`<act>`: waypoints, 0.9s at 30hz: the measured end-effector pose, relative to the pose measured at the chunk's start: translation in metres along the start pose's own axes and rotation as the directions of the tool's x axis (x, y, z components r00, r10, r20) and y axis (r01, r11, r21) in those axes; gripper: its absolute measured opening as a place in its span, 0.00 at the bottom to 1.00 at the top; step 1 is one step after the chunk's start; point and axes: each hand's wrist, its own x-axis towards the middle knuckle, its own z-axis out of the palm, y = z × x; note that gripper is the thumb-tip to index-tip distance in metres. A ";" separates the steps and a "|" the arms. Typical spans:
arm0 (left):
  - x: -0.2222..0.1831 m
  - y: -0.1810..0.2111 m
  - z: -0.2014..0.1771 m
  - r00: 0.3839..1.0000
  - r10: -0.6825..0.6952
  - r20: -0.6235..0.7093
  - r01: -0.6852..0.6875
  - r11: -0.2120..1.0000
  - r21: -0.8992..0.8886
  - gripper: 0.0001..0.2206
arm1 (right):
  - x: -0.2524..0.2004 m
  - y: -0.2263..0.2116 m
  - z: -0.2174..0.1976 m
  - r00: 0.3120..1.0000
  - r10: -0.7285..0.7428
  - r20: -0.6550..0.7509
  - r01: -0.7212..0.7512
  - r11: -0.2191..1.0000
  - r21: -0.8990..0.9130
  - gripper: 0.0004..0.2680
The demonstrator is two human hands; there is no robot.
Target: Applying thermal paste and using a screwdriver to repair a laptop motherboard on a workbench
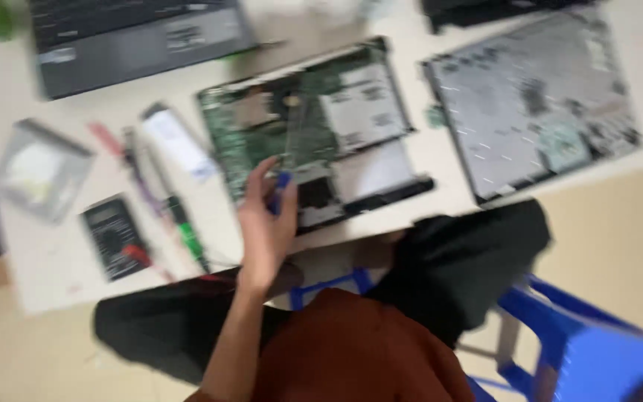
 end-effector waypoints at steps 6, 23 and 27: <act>-0.004 -0.020 -0.024 0.998 -0.003 -0.070 0.010 0.995 0.101 0.12 | 0.034 0.013 0.048 0.992 -0.035 0.120 0.045 0.996 -0.079 0.10; -0.009 -0.014 -0.011 0.991 0.009 -0.130 0.000 0.998 0.068 0.08 | -0.033 -0.100 -0.067 0.992 0.016 -0.123 -0.051 0.955 -0.292 0.11; -0.010 -0.016 -0.004 0.992 0.017 -0.123 -0.009 0.998 0.061 0.09 | -0.026 -0.091 -0.073 0.990 -0.006 -0.138 -0.042 0.940 -0.338 0.10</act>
